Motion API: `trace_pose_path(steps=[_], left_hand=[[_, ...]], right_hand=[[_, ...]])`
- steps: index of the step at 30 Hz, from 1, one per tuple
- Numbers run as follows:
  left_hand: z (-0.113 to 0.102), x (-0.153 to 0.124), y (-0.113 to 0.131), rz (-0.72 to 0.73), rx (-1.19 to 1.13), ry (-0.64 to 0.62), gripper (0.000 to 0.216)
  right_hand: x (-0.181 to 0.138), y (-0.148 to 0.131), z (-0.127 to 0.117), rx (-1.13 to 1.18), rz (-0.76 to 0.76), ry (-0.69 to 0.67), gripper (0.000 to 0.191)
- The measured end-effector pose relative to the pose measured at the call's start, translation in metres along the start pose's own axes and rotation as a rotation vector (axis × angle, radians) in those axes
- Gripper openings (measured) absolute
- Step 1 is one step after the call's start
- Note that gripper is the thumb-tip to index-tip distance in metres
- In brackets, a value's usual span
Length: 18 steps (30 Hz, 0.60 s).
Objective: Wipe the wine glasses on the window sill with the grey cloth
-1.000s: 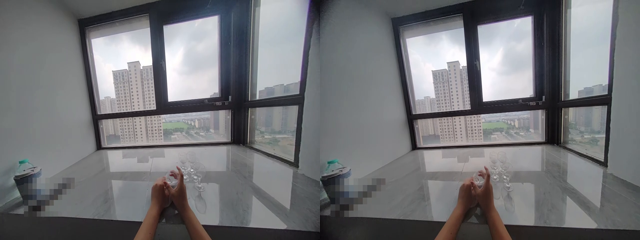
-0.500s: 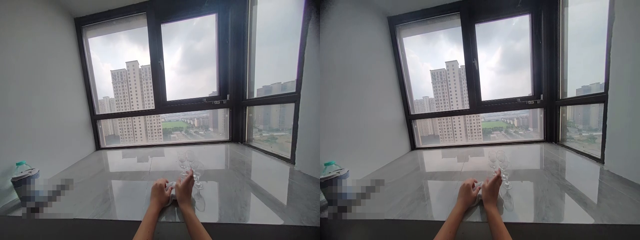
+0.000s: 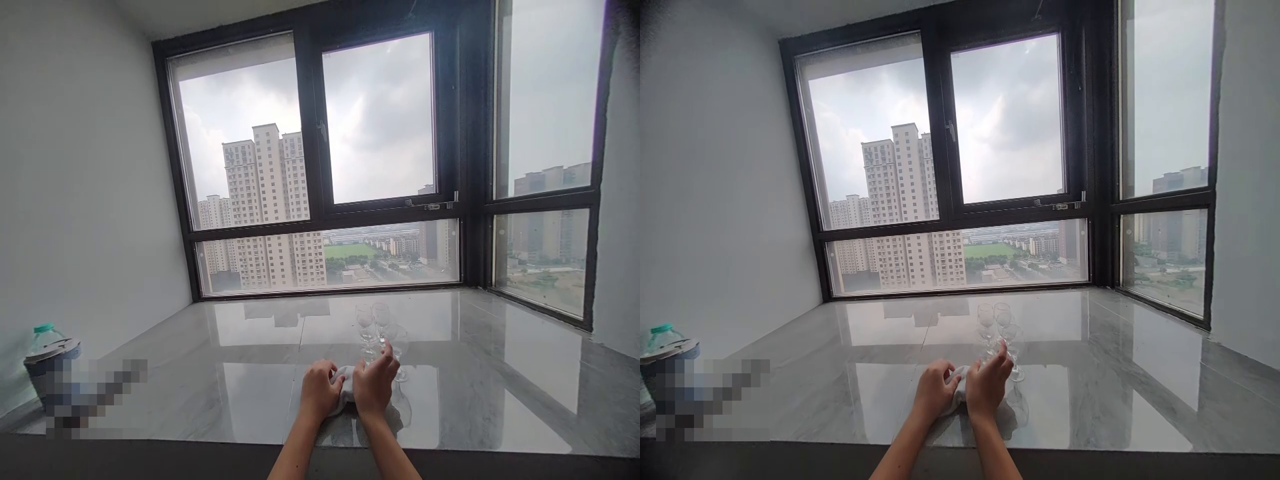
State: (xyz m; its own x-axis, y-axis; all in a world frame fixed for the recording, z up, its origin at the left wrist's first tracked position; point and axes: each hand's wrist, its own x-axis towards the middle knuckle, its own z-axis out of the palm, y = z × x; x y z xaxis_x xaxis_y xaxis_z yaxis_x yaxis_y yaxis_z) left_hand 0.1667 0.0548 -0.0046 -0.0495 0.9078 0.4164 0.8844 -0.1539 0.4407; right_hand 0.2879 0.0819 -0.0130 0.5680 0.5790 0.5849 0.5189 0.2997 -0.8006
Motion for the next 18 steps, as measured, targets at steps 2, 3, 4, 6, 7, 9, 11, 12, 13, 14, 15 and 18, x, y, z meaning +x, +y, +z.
trace_pose_path(steps=[2, 3, 4, 6, 7, 9, 11, 12, 13, 14, 15, 18], left_hand=[[0.0, 0.001, -0.001, 0.001, -0.002, -0.009, 0.016], [0.0, 0.001, -0.001, 0.003, -0.004, -0.009, 0.016], [0.0, 0.001, -0.001, 0.004, -0.008, -0.006, 0.016], [0.0, 0.002, -0.001, 0.002, -0.023, 0.008, 0.016], [0.0, 0.001, -0.001, 0.0, -0.035, 0.016, 0.016], [-0.001, 0.001, -0.001, 0.006, -0.069, 0.035, 0.016], [0.0, 0.0, -0.002, 0.031, -0.104, 0.046, 0.019], [0.001, -0.001, -0.003, 0.046, -0.115, 0.047, 0.023], [0.002, -0.001, -0.003, 0.06, -0.121, 0.046, 0.027], [0.003, -0.001, -0.004, 0.069, -0.124, 0.048, 0.031], [0.004, -0.001, -0.005, 0.075, -0.125, 0.056, 0.035], [0.005, 0.0, -0.007, 0.063, -0.137, 0.124, 0.038]], right_hand=[[-0.001, -0.005, -0.004, -0.028, 0.06, -0.028, 0.069], [-0.001, -0.007, -0.006, -0.032, 0.071, -0.034, 0.069], [-0.001, -0.009, -0.007, -0.031, 0.07, -0.03, 0.07], [-0.001, -0.014, -0.011, -0.014, 0.046, 0.002, 0.07], [-0.001, -0.016, -0.012, 0.004, 0.028, 0.026, 0.07], [-0.002, -0.018, -0.015, 0.059, -0.033, 0.068, 0.066], [-0.006, -0.017, -0.02, 0.123, -0.172, 0.034, 0.052], [-0.009, -0.015, -0.023, 0.146, -0.265, -0.024, 0.043], [-0.012, -0.012, -0.027, 0.152, -0.359, -0.11, 0.036], [-0.016, -0.009, -0.031, 0.141, -0.44, -0.216, 0.033], [-0.019, -0.005, -0.036, 0.116, -0.497, -0.328, 0.033], [-0.024, 0.007, -0.054, 0.028, -0.511, -0.661, 0.054]])
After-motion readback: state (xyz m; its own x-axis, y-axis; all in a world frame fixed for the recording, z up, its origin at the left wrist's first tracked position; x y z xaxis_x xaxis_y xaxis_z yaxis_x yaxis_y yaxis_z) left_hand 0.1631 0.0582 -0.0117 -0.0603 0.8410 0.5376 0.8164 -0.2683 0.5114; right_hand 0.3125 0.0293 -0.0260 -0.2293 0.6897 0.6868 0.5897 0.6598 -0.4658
